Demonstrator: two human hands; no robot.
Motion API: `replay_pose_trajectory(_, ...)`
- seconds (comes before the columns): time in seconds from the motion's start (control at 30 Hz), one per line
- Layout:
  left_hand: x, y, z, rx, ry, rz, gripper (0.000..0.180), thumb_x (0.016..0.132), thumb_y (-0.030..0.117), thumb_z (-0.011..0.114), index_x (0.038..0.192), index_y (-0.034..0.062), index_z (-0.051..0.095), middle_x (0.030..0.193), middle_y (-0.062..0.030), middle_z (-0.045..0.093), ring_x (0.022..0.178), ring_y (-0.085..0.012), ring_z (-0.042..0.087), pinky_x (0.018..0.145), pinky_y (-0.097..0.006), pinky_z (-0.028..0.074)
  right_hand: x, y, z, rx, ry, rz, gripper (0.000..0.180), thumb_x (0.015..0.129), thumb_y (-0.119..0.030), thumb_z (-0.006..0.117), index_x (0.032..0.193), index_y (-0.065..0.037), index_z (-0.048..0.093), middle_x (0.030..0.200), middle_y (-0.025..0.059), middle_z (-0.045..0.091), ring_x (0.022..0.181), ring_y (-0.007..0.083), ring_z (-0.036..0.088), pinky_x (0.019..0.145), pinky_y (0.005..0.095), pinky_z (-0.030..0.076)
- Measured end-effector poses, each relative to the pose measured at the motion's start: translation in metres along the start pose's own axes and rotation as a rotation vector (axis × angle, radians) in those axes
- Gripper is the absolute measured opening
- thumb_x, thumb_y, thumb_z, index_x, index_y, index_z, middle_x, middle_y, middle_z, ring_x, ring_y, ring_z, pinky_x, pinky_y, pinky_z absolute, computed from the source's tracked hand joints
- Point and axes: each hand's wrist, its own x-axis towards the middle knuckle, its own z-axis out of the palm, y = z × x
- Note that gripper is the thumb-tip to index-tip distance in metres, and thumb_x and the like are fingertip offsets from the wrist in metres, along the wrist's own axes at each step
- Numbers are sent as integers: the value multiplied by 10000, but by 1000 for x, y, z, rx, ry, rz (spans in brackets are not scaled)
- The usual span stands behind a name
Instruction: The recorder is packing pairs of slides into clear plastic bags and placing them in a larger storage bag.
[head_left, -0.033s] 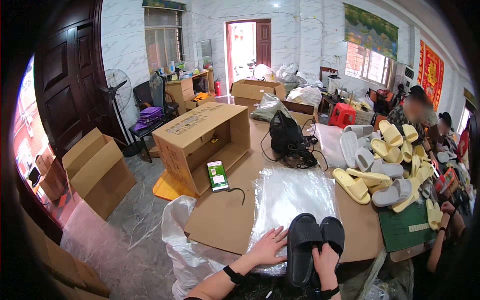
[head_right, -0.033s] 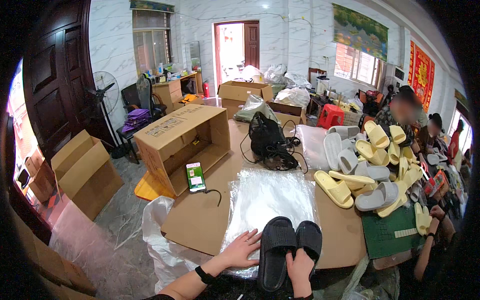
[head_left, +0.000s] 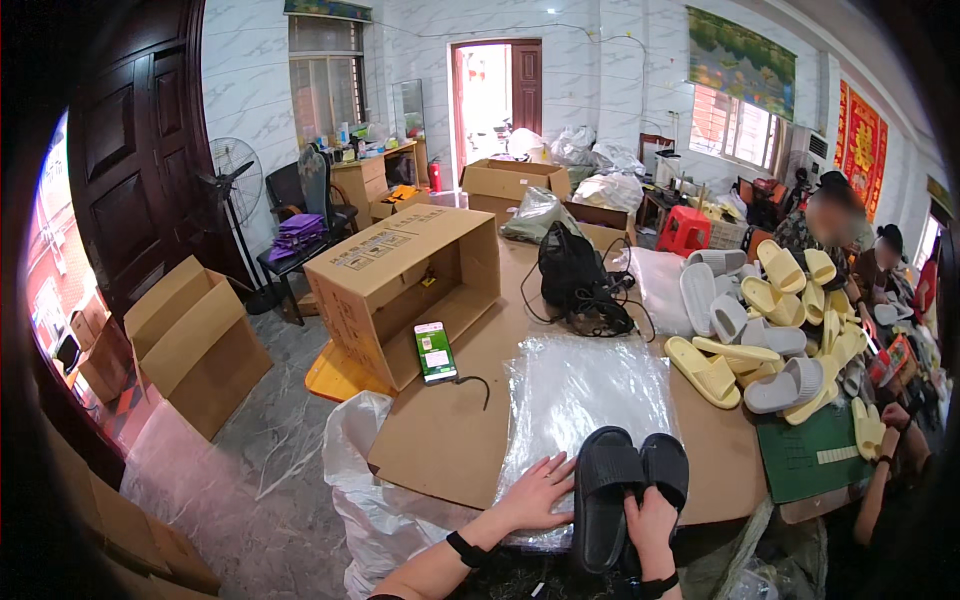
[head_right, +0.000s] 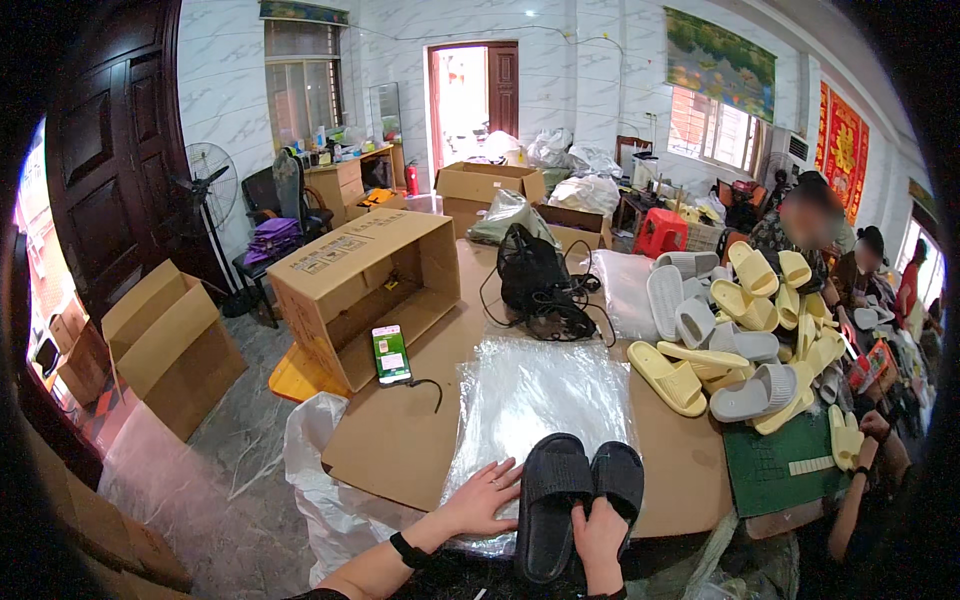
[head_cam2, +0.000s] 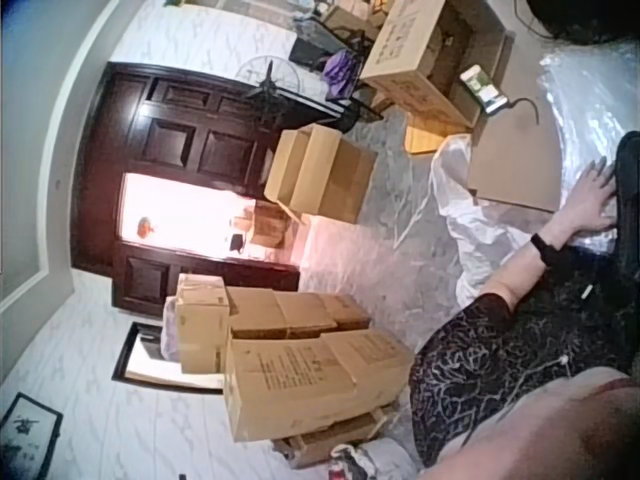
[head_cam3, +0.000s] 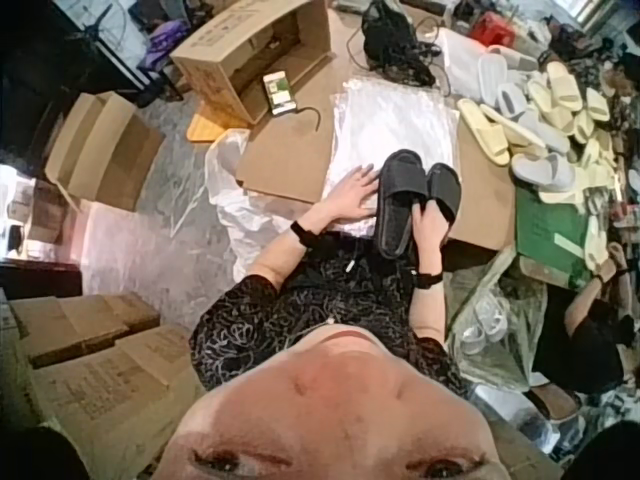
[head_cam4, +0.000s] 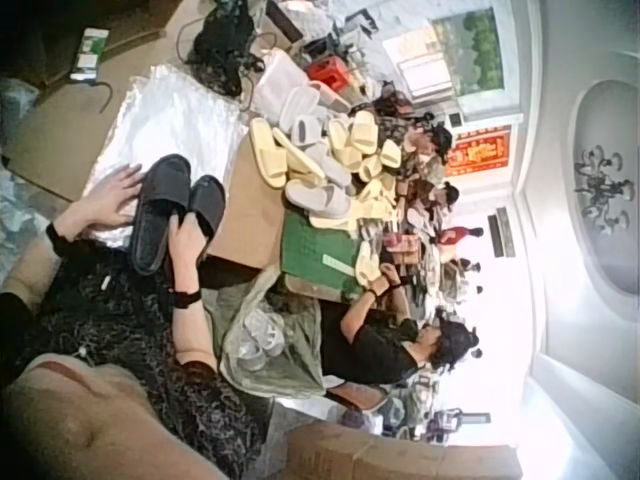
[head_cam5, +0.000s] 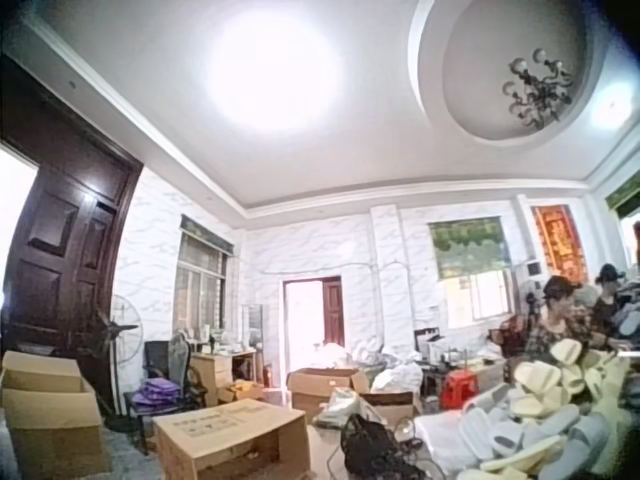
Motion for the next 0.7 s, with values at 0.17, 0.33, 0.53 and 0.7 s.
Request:
replay_pose_trajectory(0.17,-1,-2,3,-19,49,18,714,852,528,597,1395,76,493,1545,-190,336,1453,-374,259,1191,-502,222,0,-1,1,21,31,-17,375,887,-370,628,823,-11,544,767,221,615,719,439,624,649,537,477)
replay_pose_trajectory(0.33,0,0,0,-7,27,13,711,853,529,596,1392,77,497,1543,-194,338,1451,-376,262,1190,-498,225,-1,-1,-1,32,36,-18,375,881,-368,641,819,-13,538,766,220,619,708,439,621,639,535,477)
replay_pose_trajectory(0.53,0,-1,3,-5,27,16,712,852,531,596,1389,73,500,1543,-197,338,1454,-375,257,1192,-493,219,-2,-2,-1,31,65,-13,350,892,-353,631,819,-19,561,733,212,622,703,435,621,641,531,473)
replay_pose_trajectory(0.7,0,0,0,-3,40,18,715,853,533,595,1384,63,501,1543,-197,338,1458,-371,251,1193,-492,218,-1,1,3,42,88,-31,355,895,-358,632,808,-21,558,724,208,616,692,435,617,633,523,469)
